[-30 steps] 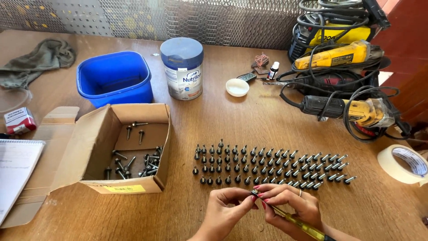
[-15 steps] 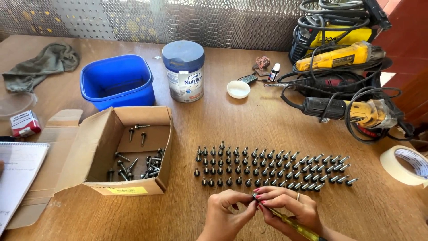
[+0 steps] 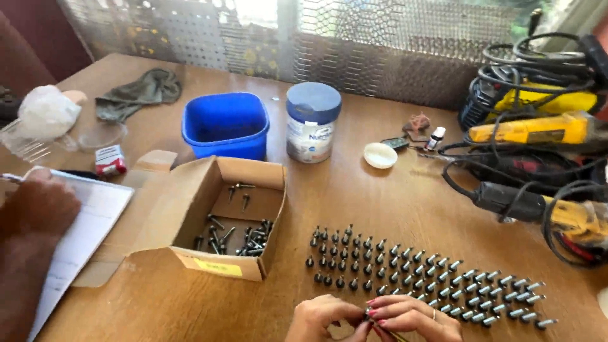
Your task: Assembling small metal fasteners by placing washers onto bolts and organizing them in neat rows on a workbench.
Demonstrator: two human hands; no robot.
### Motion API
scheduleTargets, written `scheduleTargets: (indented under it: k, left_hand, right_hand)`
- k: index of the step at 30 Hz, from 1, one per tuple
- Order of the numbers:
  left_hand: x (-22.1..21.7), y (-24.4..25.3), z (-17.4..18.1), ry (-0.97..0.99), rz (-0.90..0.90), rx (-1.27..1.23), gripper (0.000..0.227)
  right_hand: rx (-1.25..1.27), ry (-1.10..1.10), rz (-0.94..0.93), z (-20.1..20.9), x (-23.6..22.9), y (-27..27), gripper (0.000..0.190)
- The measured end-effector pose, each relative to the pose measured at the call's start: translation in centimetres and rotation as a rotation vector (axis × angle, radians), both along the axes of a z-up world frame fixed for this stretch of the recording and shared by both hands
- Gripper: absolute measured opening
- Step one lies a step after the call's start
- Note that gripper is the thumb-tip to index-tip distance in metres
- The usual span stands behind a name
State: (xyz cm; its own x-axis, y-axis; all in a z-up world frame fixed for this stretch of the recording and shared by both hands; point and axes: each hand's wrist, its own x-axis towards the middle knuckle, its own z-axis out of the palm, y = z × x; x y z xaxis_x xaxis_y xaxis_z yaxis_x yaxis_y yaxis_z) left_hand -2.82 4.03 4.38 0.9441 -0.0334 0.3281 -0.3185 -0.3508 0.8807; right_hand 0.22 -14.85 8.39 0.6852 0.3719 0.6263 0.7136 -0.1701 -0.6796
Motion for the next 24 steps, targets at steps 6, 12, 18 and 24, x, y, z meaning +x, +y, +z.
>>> scheduleTargets:
  k: [6,12,18,24]
  left_hand:
    - [-2.5,2.4,-0.5,-0.031,0.099,-0.049,0.007]
    - [2.1,49.1,-1.0,-0.058,-0.073,-0.662,0.021]
    - [-1.1,39.2,-3.7,-0.116,0.281,-0.222,0.019]
    - [-9.7,27.0,-7.3,0.356,1.081,1.201,0.036]
  right_hand:
    - [0.075,0.028,0.229,1.5,0.3,3.3,0.008]
    - [0.004,0.063,0.406,0.2,1.0,3.0,0.031]
    - [-0.094,0.078,0.206,-1.8,0.8,1.8,0.014]
    - [-0.095,0.206,0.418,-4.6,0.9,0.9,0.018]
